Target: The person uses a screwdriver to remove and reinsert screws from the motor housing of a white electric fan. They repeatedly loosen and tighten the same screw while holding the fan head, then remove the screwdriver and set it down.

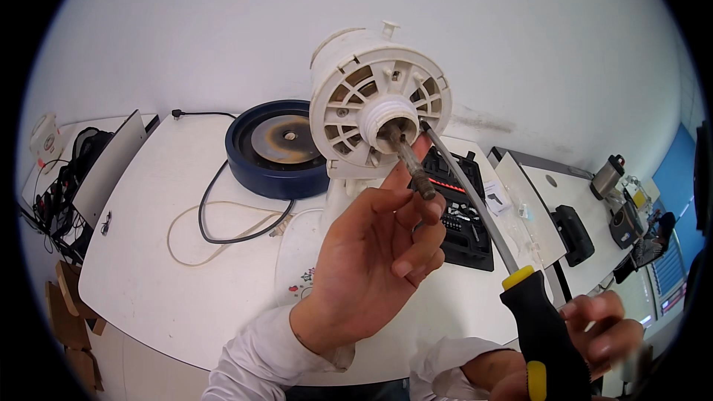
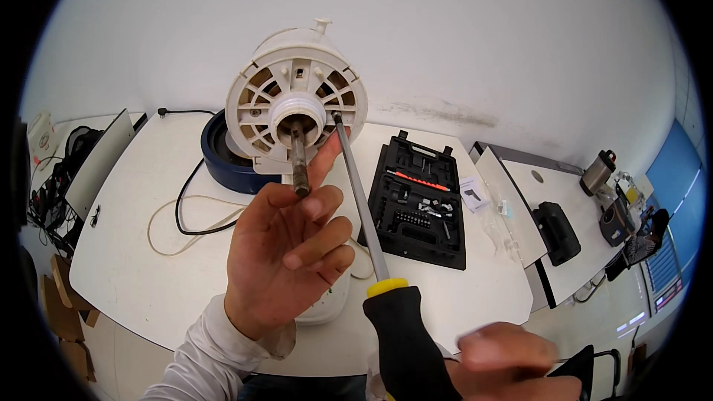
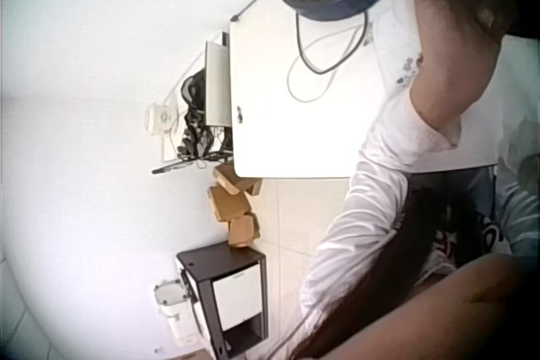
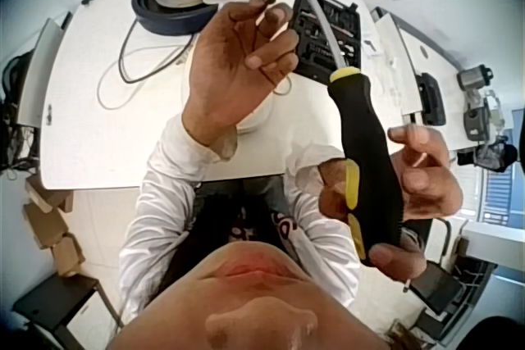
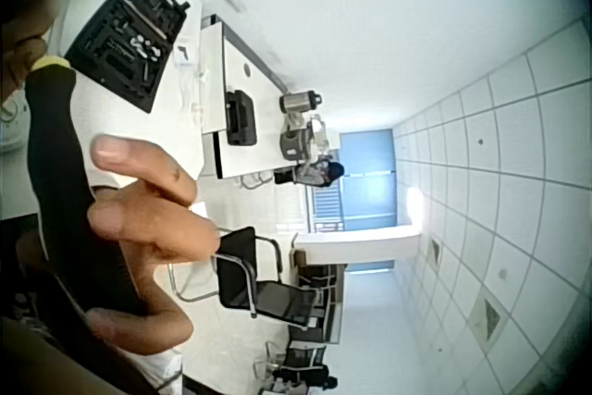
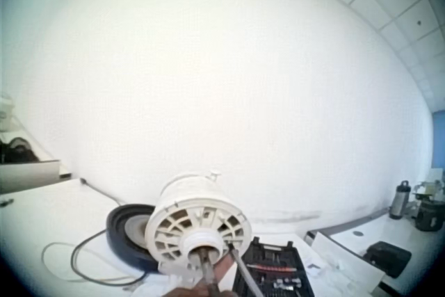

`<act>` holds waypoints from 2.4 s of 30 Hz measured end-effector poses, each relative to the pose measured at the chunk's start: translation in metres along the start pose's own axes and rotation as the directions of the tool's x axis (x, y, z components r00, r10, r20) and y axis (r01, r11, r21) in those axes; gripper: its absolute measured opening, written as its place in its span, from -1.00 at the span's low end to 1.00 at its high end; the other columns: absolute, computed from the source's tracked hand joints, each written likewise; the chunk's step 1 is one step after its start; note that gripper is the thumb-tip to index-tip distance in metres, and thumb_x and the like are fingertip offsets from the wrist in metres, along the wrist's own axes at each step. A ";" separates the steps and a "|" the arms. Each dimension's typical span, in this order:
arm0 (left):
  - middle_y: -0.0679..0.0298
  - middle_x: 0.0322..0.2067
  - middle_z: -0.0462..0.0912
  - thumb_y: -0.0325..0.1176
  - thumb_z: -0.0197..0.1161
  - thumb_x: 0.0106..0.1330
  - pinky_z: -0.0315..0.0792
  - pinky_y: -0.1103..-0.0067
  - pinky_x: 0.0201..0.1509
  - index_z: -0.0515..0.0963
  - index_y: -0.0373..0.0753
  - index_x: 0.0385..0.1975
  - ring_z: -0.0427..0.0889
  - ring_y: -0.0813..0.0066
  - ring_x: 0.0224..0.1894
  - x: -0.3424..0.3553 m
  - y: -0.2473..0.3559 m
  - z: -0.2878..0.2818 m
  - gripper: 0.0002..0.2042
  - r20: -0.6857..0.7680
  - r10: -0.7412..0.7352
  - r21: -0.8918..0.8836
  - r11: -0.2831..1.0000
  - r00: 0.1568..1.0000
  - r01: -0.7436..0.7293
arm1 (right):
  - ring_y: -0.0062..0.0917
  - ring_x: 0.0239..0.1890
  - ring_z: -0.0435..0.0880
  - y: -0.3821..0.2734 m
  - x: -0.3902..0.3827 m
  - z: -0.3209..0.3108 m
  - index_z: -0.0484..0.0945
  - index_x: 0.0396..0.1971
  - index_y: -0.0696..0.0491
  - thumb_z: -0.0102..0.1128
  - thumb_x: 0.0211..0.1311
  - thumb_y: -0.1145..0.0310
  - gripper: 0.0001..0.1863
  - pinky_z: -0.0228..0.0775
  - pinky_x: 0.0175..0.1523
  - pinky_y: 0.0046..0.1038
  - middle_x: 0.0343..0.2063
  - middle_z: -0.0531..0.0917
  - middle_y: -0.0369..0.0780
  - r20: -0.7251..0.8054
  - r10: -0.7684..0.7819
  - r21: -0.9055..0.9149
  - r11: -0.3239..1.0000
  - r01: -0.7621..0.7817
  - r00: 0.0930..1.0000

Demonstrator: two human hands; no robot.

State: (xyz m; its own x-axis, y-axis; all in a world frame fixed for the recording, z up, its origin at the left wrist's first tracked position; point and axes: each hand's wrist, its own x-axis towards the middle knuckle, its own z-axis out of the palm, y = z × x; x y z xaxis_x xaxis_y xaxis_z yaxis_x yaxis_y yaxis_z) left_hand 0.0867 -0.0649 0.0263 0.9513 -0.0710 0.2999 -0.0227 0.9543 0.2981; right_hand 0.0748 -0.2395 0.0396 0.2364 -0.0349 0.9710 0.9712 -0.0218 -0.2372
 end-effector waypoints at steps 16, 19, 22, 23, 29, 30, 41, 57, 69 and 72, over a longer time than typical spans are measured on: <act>0.44 -0.47 0.40 -0.31 -0.22 0.26 0.16 0.66 -0.49 0.04 -0.03 0.25 0.20 0.66 -0.68 0.000 0.002 -0.004 -0.51 0.061 0.001 0.004 1.000 0.998 -0.001 | -0.18 0.09 0.24 0.007 0.001 -0.008 0.23 0.08 -0.25 0.12 0.13 0.34 -0.50 0.13 0.16 -0.28 0.05 0.27 -0.13 0.075 -0.318 0.078 0.947 0.312 0.945; 0.35 -0.40 0.44 -0.34 -0.19 0.25 0.14 0.69 -0.52 0.13 0.01 0.21 0.21 0.64 -0.68 -0.001 0.002 -0.007 -0.53 0.071 -0.001 -0.052 0.999 0.997 0.004 | -0.26 0.06 0.28 0.015 0.004 -0.018 0.23 0.08 -0.23 0.18 0.07 0.35 -0.46 0.14 0.16 -0.26 0.01 0.33 -0.17 0.084 -0.378 0.035 0.926 0.376 0.922; 0.35 -0.41 0.44 -0.35 -0.19 0.25 0.14 0.69 -0.52 0.15 0.00 0.20 0.21 0.64 -0.68 -0.003 0.003 -0.007 -0.55 0.061 0.031 -0.028 0.999 0.998 -0.029 | -0.19 0.03 0.35 0.017 0.002 -0.013 0.21 0.08 -0.21 0.17 0.03 0.49 -0.41 0.16 0.15 -0.10 0.00 0.34 -0.16 0.006 -0.441 -0.084 0.894 0.440 0.897; 0.35 -0.41 0.44 -0.35 -0.20 0.25 0.14 0.69 -0.52 0.14 -0.01 0.20 0.21 0.63 -0.68 -0.003 0.003 -0.009 -0.55 0.069 0.051 -0.008 0.999 0.996 -0.051 | -0.16 0.02 0.36 0.014 0.002 -0.004 0.21 0.08 -0.20 0.13 0.02 0.54 -0.41 0.17 0.14 -0.09 0.01 0.34 -0.16 -0.068 -0.412 -0.060 0.911 0.408 0.909; 0.44 -0.49 0.42 -0.34 -0.28 0.26 0.19 0.65 -0.53 -0.10 -0.02 0.28 0.19 0.66 -0.74 -0.002 -0.003 0.003 -0.47 -0.006 0.087 0.142 0.986 0.996 -0.085 | -0.06 -0.01 0.38 0.019 0.008 -0.005 0.21 0.07 -0.14 0.05 0.04 0.56 -0.45 0.22 0.11 -0.05 0.02 0.29 -0.07 -0.049 -0.437 -0.005 0.899 0.437 0.898; 0.44 -0.48 0.43 -0.35 -0.28 0.26 0.20 0.65 -0.53 -0.11 -0.02 0.28 0.19 0.66 -0.75 -0.002 -0.004 0.003 -0.47 -0.029 0.083 0.143 0.987 0.996 -0.078 | -0.12 -0.02 0.37 0.018 0.009 -0.009 0.21 0.06 -0.12 0.16 0.07 0.40 -0.47 0.21 0.11 -0.07 0.04 0.25 -0.08 0.016 -0.428 -0.005 0.904 0.428 0.904; 0.14 -0.24 0.52 -0.29 -0.26 0.30 0.18 0.69 -0.54 -0.25 0.02 0.29 0.25 0.64 -0.73 -0.004 -0.005 0.002 -0.43 0.111 0.094 0.321 0.939 0.989 -0.126 | -0.11 -0.01 0.36 0.015 -0.001 -0.010 -0.14 0.22 -0.52 -0.02 0.11 0.58 -0.17 0.37 0.03 -0.20 0.17 0.10 -0.18 0.009 -0.326 -0.056 0.944 0.326 0.945; -0.14 -0.16 0.47 -0.32 -0.22 0.23 0.23 0.73 -0.62 -0.34 -0.02 0.29 0.27 0.60 -0.77 0.000 -0.011 0.015 -0.36 0.137 0.114 0.510 0.844 0.984 -0.169 | -0.16 -0.26 0.43 0.018 0.002 -0.011 -0.05 0.18 -0.40 0.02 -0.11 0.82 -0.06 0.45 -0.23 -0.19 0.00 0.21 -0.06 -0.214 -0.210 0.139 0.960 0.243 0.954; -0.08 -0.20 0.50 -0.34 -0.22 0.21 0.21 0.71 -0.58 -0.30 -0.05 0.29 0.24 0.61 -0.77 -0.003 -0.009 0.013 -0.36 0.090 0.159 0.514 0.838 0.983 -0.183 | -0.30 0.06 0.39 0.012 0.002 -0.001 -0.06 0.23 0.01 -0.05 0.07 -0.16 -0.17 0.54 -0.21 -0.35 0.00 0.33 0.01 -0.317 -0.103 -0.704 0.691 -0.161 0.943; -0.07 -0.20 0.50 -0.34 -0.23 0.21 0.21 0.71 -0.58 -0.30 -0.05 0.29 0.24 0.61 -0.77 -0.004 -0.008 0.013 -0.37 0.096 0.158 0.510 0.840 0.983 -0.185 | -0.20 -0.09 0.51 0.014 0.002 -0.008 0.04 0.18 0.00 0.07 -0.04 0.13 -0.26 0.51 -0.14 -0.29 0.00 0.31 0.01 -0.262 -0.082 -0.565 0.821 -0.084 0.962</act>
State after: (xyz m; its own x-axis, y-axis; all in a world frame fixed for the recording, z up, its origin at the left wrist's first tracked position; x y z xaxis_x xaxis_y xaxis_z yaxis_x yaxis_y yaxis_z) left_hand 0.0795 -0.0764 0.0344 0.9018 0.0533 0.4288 -0.3519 0.6664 0.6573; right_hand 0.0886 -0.2478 0.0383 0.1402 -0.2939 0.9455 0.7607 -0.5793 -0.2928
